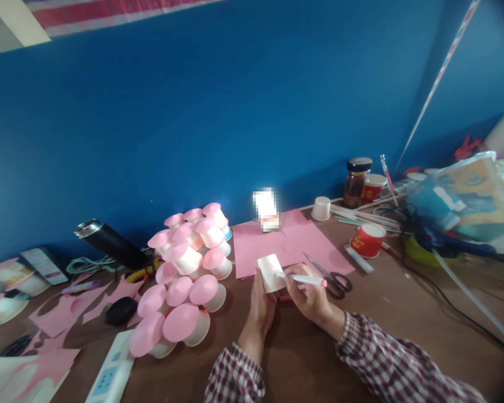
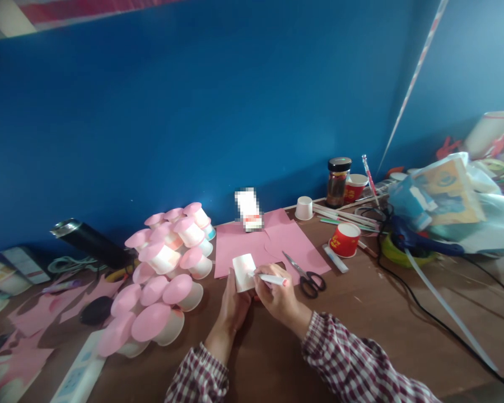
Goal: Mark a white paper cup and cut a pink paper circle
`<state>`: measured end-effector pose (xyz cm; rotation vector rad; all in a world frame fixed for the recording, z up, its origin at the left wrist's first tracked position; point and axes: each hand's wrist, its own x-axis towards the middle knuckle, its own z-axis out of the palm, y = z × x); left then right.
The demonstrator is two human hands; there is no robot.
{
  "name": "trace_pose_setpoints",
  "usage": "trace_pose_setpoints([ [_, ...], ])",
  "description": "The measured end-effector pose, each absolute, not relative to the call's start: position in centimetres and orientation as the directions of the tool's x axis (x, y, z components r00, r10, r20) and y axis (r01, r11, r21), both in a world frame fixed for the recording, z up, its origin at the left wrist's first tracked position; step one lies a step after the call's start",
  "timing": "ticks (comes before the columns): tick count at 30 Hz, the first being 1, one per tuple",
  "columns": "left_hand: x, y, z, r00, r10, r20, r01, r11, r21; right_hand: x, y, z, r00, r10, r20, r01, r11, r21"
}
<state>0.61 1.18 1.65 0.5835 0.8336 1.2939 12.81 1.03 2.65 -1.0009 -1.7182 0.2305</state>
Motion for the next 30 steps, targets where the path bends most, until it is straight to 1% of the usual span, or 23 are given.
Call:
trace_pose_setpoints([
  [3, 0.6, 1.1, 1.4, 0.089, 0.98, -0.176, -0.626, 0.192, 0.756, 12.7, 1.0, 2.7, -0.065, 0.717, 0.694, 0.499, 0.625, -0.6],
  [8, 0.5, 1.1, 1.0, 0.07, 0.982, -0.176, -0.598, 0.183, 0.78, 12.5, 1.0, 2.7, -0.06, 0.728, 0.683, 0.492, 0.617, -0.614],
  [12, 0.4, 1.1, 1.2, 0.093, 0.978, -0.186, -0.622, 0.203, 0.756, 12.5, 0.9, 2.7, -0.063, 0.748, 0.661, 0.491, 0.599, -0.632],
  [14, 0.5, 1.1, 1.3, 0.108, 0.977, -0.183, -0.639, 0.209, 0.74, 12.5, 0.9, 2.5, -0.042, 0.758, 0.651, 0.47, 0.589, -0.657],
  [19, 0.5, 1.0, 1.6, 0.123, 0.978, -0.169, -0.659, 0.208, 0.723, 12.8, 1.2, 1.4, 0.064, 0.811, 0.582, 0.369, 0.522, -0.769],
  [21, 0.5, 1.0, 1.7, 0.14, 0.976, -0.168, -0.657, 0.219, 0.722, 12.9, 1.3, 1.0, 0.079, 0.818, 0.569, 0.355, 0.51, -0.783],
  [25, 0.5, 1.0, 1.6, 0.169, 0.971, -0.167, -0.677, 0.238, 0.696, 12.8, 1.4, 1.3, 0.065, 0.8, 0.597, 0.383, 0.532, -0.755],
  [30, 0.4, 1.3, 1.3, 0.091, 0.987, -0.129, -0.728, 0.155, 0.668, 12.7, 1.3, 2.4, 0.048, 0.706, 0.707, 0.445, 0.619, -0.648],
])
